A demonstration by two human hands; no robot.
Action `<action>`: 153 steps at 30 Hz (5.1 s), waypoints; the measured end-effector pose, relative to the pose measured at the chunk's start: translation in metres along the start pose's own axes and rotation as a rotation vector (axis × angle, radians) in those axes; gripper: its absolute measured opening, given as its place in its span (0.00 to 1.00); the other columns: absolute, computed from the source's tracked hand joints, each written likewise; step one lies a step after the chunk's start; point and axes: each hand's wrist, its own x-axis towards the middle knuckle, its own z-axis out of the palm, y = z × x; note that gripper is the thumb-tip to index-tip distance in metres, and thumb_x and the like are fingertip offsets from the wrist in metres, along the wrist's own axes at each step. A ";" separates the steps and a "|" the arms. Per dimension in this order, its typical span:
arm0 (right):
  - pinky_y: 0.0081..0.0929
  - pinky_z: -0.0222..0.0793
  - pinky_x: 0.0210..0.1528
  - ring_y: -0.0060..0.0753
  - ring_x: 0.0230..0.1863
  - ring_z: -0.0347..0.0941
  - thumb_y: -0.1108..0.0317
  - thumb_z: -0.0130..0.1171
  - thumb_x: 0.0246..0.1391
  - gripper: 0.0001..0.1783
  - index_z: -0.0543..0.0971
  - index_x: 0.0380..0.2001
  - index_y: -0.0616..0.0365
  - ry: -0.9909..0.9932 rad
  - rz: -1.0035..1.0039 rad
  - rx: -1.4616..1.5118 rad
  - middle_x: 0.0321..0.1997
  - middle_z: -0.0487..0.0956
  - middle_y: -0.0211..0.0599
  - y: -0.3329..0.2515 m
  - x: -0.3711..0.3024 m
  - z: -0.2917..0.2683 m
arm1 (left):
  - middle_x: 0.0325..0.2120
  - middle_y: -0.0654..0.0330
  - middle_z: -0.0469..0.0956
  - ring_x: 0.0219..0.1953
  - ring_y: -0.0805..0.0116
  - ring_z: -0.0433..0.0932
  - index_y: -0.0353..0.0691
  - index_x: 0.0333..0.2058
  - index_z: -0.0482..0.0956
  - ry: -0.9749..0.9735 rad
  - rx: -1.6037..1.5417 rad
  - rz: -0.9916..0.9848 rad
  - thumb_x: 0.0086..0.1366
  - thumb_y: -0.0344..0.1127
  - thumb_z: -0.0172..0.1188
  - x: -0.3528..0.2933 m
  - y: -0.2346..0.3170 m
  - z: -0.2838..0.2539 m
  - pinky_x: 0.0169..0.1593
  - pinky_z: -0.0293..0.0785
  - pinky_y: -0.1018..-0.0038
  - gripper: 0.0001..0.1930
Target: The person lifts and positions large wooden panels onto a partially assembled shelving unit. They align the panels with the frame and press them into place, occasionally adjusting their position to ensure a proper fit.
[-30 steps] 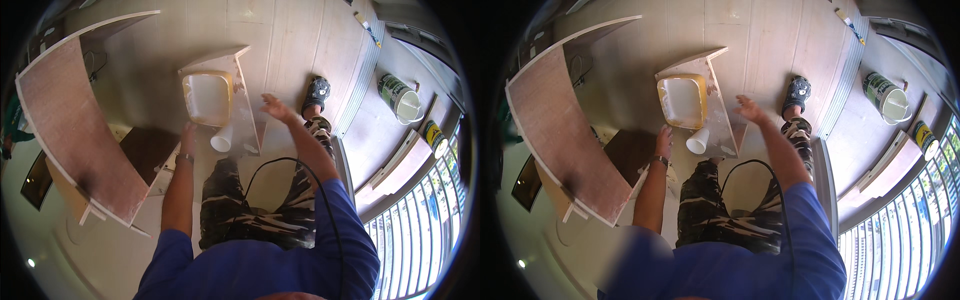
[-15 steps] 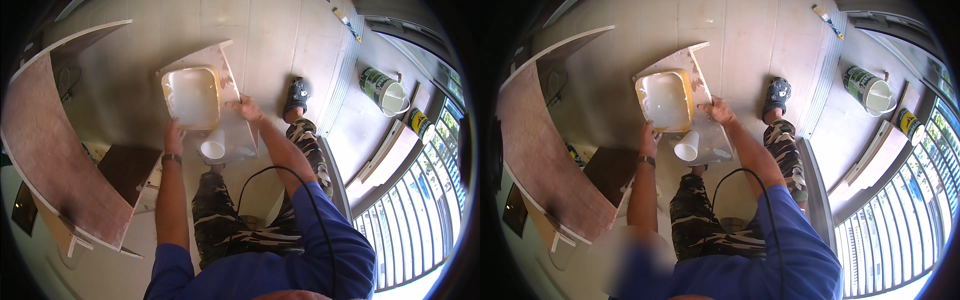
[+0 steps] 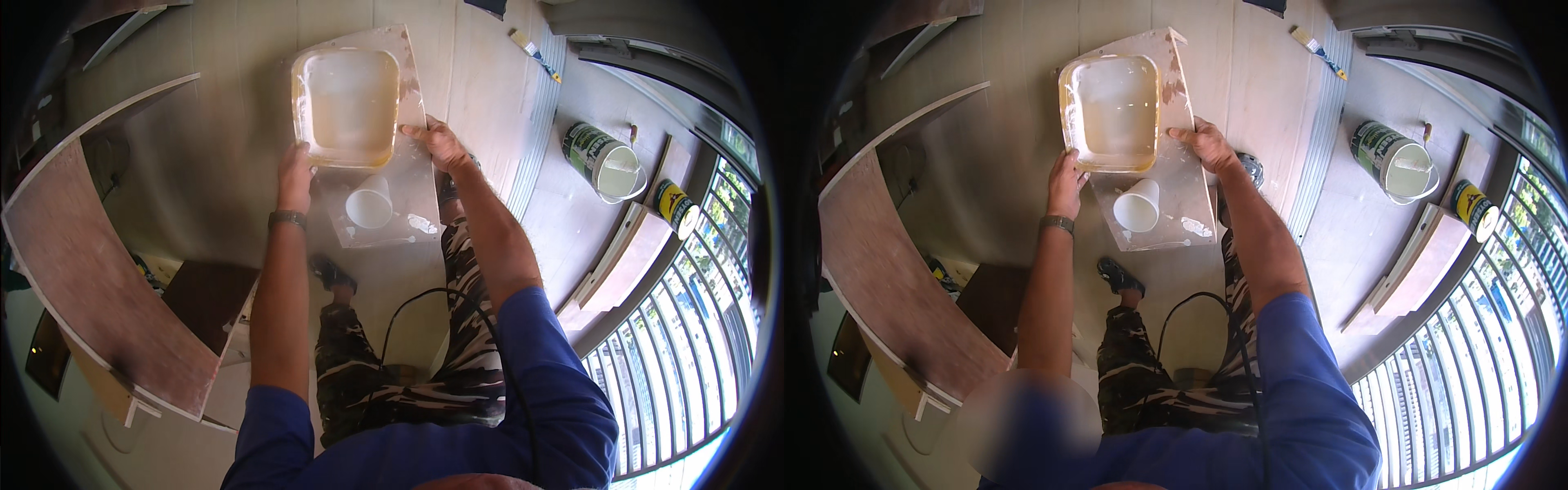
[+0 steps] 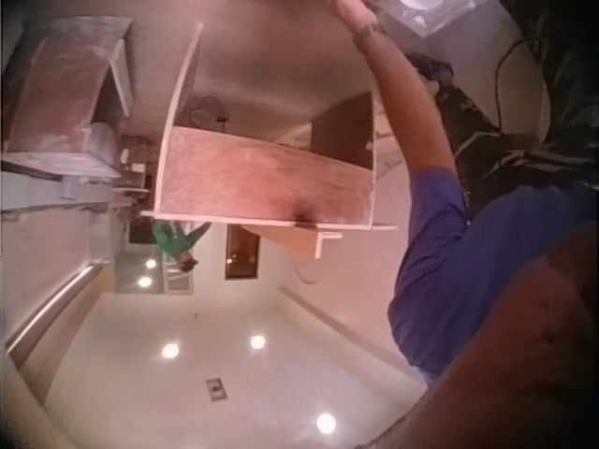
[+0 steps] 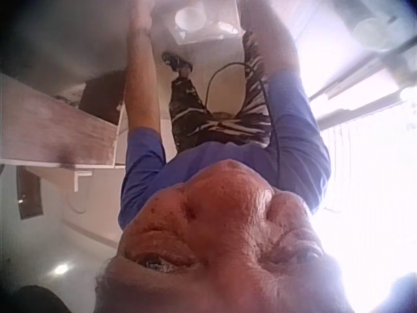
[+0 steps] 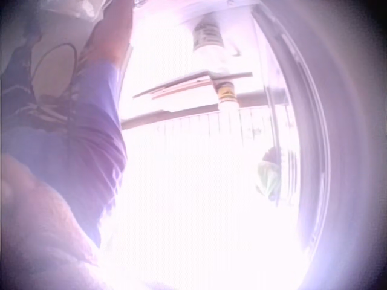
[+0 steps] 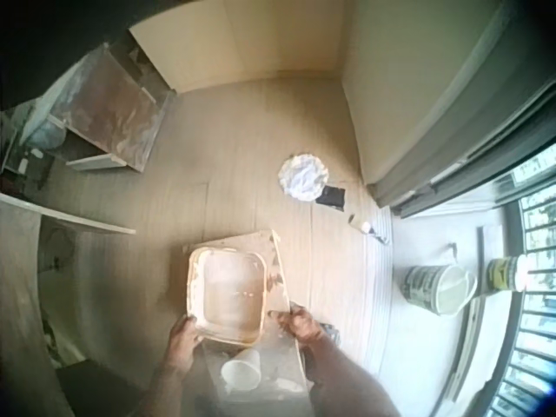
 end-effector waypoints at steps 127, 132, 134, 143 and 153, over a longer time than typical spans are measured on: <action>0.23 0.67 0.24 0.28 0.21 0.72 0.58 0.49 0.55 0.17 0.75 0.34 0.63 -0.322 -0.017 -1.267 0.19 0.75 0.36 -0.160 -0.495 0.418 | 0.30 0.50 0.74 0.31 0.51 0.72 0.34 0.34 0.74 -0.643 0.357 1.511 0.49 0.24 0.50 -0.674 0.282 -0.344 0.38 0.68 0.62 0.11; 0.28 0.71 0.24 0.30 0.24 0.75 0.56 0.50 0.55 0.18 0.74 0.36 0.61 -0.254 0.269 -1.690 0.22 0.77 0.38 -0.206 -0.321 0.383 | 0.31 0.51 0.74 0.36 0.54 0.74 0.34 0.36 0.75 -0.245 0.339 1.627 0.47 0.23 0.52 -0.573 0.331 -0.349 0.41 0.71 0.66 0.14; 0.27 0.71 0.25 0.29 0.25 0.75 0.57 0.50 0.56 0.17 0.74 0.37 0.61 -0.317 0.167 -1.439 0.24 0.77 0.39 -0.223 -0.294 0.402 | 0.32 0.49 0.73 0.37 0.51 0.73 0.32 0.36 0.74 -0.344 0.057 1.591 0.46 0.22 0.50 -0.545 0.358 -0.354 0.43 0.69 0.64 0.15; 0.22 0.69 0.24 0.26 0.25 0.73 0.59 0.49 0.58 0.16 0.72 0.42 0.60 -0.317 0.290 -1.334 0.26 0.76 0.35 -0.255 -0.159 0.487 | 0.29 0.50 0.72 0.34 0.54 0.72 0.34 0.31 0.74 -0.014 0.420 1.449 0.51 0.25 0.53 -0.499 0.422 -0.426 0.40 0.70 0.67 0.07; 0.25 0.65 0.16 0.28 0.18 0.70 0.54 0.50 0.54 0.15 0.73 0.27 0.56 -0.928 0.288 -1.451 0.21 0.74 0.33 -0.400 0.073 0.775 | 0.30 0.46 0.71 0.34 0.51 0.71 0.31 0.32 0.71 -0.122 -0.441 1.514 0.55 0.33 0.53 -0.571 0.479 -0.420 0.39 0.68 0.65 0.10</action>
